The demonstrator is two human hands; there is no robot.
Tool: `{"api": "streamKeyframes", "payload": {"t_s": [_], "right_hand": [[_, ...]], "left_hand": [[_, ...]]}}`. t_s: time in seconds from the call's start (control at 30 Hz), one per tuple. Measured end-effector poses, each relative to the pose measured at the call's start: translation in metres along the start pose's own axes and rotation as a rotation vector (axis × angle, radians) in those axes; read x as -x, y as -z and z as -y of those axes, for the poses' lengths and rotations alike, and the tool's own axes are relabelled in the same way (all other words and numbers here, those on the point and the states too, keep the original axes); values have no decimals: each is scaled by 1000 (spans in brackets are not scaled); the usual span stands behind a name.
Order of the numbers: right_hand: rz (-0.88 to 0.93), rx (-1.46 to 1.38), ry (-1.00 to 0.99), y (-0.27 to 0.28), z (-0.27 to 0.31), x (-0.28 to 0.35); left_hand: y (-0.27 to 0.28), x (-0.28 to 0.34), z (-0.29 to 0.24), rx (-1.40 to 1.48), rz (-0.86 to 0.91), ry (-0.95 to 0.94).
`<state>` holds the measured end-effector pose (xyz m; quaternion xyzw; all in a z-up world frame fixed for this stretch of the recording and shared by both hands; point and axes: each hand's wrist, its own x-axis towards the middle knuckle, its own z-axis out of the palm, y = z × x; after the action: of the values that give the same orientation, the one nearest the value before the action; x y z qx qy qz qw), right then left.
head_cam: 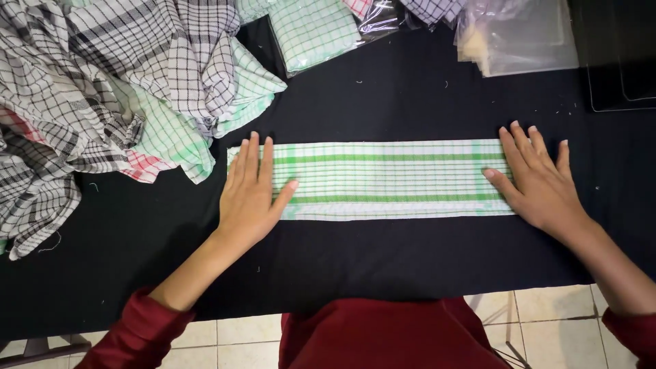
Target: Folding checkered cloths into rectangles and inserting them into plastic bags.
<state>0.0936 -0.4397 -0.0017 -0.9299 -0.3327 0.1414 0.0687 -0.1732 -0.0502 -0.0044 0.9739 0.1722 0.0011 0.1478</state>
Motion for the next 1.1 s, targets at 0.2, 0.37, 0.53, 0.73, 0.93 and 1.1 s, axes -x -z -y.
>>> {"api": "streamKeyframes", "payload": {"t_s": [0.2, 0.37, 0.53, 0.73, 0.93, 1.1], "right_hand": [[-149, -20, 109, 28, 32, -9], [-206, -23, 527, 10, 92, -29], [-153, 113, 643, -39, 130, -34], [-59, 71, 681, -45, 136, -32], [-227, -151, 774, -28, 142, -18], [-290, -306, 720, -26, 138, -17]], "left_hand": [[23, 16, 15, -8, -431, -64], [46, 11, 16, 246, 70, 473], [47, 4, 31, 450, 219, 592], [51, 4, 28, 917, 79, 536], [91, 24, 32, 1310, -177, 496], [114, 25, 39, 1222, -192, 417]]}}
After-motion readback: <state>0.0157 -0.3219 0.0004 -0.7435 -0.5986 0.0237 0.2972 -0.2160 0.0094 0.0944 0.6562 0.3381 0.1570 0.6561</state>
